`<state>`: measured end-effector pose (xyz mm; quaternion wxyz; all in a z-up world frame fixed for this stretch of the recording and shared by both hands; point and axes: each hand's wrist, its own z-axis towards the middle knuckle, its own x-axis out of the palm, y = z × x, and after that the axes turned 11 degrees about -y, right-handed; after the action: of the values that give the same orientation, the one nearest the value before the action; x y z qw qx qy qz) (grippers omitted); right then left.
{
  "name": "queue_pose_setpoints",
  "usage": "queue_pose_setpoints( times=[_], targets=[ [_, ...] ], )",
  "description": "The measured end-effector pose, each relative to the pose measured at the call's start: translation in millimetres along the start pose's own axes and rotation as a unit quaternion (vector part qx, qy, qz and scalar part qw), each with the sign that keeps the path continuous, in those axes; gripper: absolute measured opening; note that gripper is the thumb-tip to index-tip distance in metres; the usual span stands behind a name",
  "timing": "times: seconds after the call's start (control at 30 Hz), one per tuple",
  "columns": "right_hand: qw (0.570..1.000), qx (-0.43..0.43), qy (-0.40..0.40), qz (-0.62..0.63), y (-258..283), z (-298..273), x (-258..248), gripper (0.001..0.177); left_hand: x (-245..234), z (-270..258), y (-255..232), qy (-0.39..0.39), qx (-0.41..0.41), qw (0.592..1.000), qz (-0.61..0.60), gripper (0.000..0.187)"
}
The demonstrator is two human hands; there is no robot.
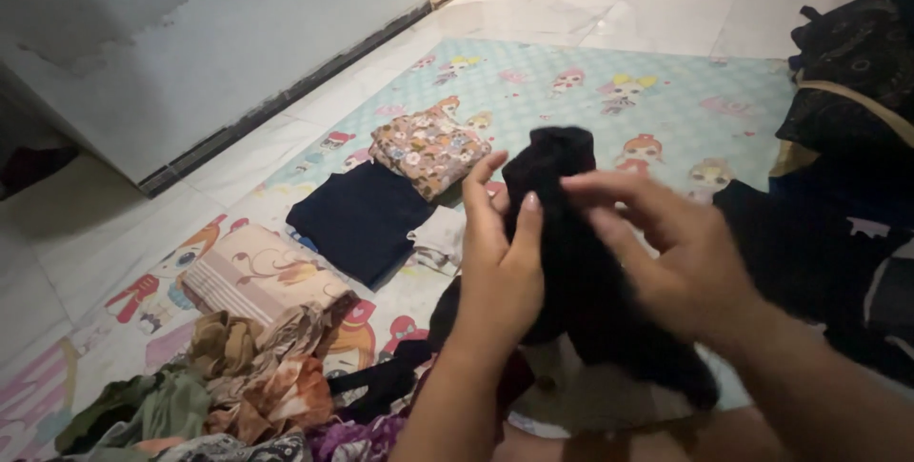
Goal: The person folds a white top, a floral dress, dark trousers, and a pair of underwear by hand on a mat, smoothing each item before placing it onto a stack.
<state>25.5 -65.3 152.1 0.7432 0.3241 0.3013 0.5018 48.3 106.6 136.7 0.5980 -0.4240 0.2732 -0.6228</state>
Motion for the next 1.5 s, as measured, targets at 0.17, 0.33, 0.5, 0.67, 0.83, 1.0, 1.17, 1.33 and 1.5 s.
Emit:
queue_pose_setpoints(
  times=[0.17, 0.33, 0.5, 0.67, 0.83, 1.0, 1.17, 1.33, 1.5],
  targets=[
    [0.875, -0.396, -0.102, -0.259, 2.1, 17.7, 0.1, 0.067, 0.1, -1.7, -21.4, 0.116, -0.013, 0.992, -0.04, 0.091],
    [0.926, -0.174, 0.036, -0.333, 1.9, 32.3, -21.7, 0.056, -3.3, -8.1, -15.1, 0.162, 0.102, 0.974, 0.121, 0.113],
    [0.935, -0.134, -0.055, -0.323, 3.0, 28.4, -61.9, 0.041, -18.4, -5.0, 52.7, 0.218, 0.035, 0.953, 0.207, 0.077],
    [0.965, -0.064, -0.156, -0.202, -48.1, 54.8, -109.8, 0.026, -49.3, -11.3, 137.4, 0.234, -0.19, 0.91, 0.284, 0.036],
    [0.973, -0.091, -0.182, -0.11, -104.0, 79.7, -132.6, 0.025, -60.9, 22.8, 123.4, -0.027, 0.194, 0.851, 0.488, 0.031],
    [0.985, 0.107, -0.095, -0.101, -172.6, 79.3, -161.6, 0.05, -89.6, 29.1, 84.3, 0.016, 0.313, 0.801, 0.511, 0.032],
    [0.821, 0.232, 0.306, -0.422, -283.0, 53.9, -151.4, 0.061, -111.6, -7.5, 183.8, 0.274, 0.089, 0.738, 0.61, 0.041],
    [0.785, 0.262, 0.28, -0.486, -289.8, 28.8, -94.0, 0.025, -123.7, -25.8, 259.4, 0.193, -0.244, 0.724, 0.616, 0.053],
    [0.867, 0.041, 0.302, -0.394, -258.4, -8.9, -37.1, 0.03, -111.2, -23.8, 255.2, 0.08, -0.37, 0.708, 0.596, 0.059]
  ],
)
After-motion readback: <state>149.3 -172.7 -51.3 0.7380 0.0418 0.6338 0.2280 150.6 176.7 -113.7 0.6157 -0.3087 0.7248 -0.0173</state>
